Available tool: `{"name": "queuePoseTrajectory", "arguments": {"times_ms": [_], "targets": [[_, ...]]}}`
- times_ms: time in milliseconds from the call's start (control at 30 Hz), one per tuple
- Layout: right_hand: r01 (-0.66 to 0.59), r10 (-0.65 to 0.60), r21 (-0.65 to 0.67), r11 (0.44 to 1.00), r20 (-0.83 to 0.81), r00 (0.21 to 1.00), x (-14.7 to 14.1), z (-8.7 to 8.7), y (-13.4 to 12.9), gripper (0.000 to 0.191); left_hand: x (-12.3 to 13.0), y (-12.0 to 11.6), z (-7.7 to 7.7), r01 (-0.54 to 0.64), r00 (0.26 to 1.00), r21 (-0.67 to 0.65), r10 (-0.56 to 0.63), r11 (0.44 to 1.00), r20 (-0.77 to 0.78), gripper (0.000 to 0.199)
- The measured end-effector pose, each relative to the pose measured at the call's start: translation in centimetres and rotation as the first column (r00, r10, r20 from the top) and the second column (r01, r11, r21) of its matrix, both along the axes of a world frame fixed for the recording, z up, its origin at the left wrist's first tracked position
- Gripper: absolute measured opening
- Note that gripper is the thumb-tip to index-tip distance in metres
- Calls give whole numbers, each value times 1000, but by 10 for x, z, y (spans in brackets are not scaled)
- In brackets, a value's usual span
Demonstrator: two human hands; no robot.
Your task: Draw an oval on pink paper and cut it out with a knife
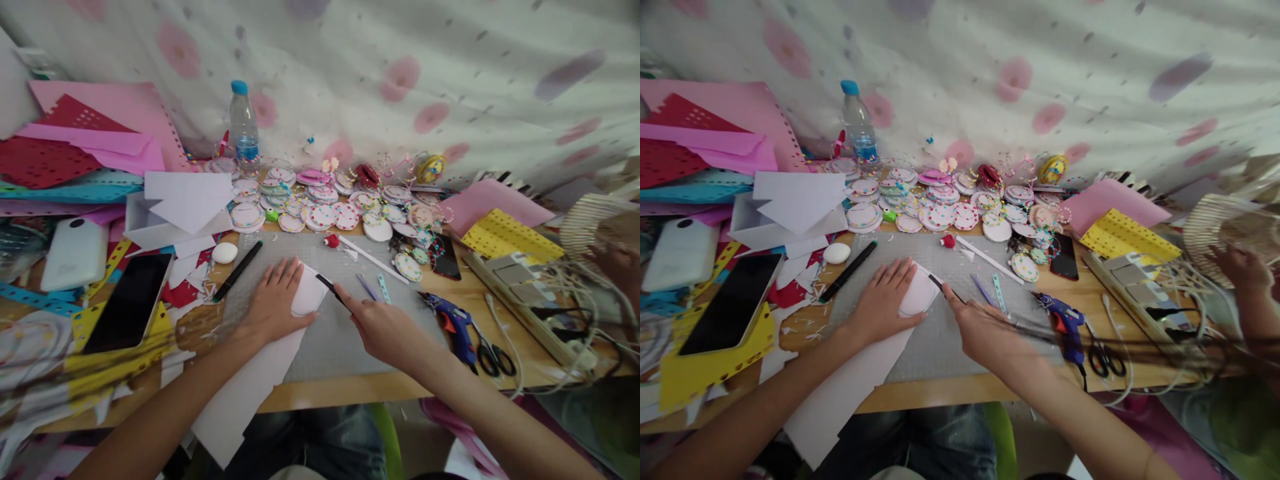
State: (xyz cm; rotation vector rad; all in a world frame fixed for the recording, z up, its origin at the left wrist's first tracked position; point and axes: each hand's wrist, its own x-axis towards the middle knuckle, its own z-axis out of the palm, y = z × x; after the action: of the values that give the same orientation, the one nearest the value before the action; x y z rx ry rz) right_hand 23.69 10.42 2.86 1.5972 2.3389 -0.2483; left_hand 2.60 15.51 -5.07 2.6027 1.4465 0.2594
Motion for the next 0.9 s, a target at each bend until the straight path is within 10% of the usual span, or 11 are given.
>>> {"name": "queuePoseTrajectory", "arguments": {"times_ms": [533,900], "targets": [[173,-164,-151,973,69,984,-20,12,-19,74,1,0,0,-13,1000,6,13,1000,-11,93],[196,-213,-113,974,-162,963,-12,-8,-47,69,0,1,-1,-11,1000,33,11,999,-11,93]]}}
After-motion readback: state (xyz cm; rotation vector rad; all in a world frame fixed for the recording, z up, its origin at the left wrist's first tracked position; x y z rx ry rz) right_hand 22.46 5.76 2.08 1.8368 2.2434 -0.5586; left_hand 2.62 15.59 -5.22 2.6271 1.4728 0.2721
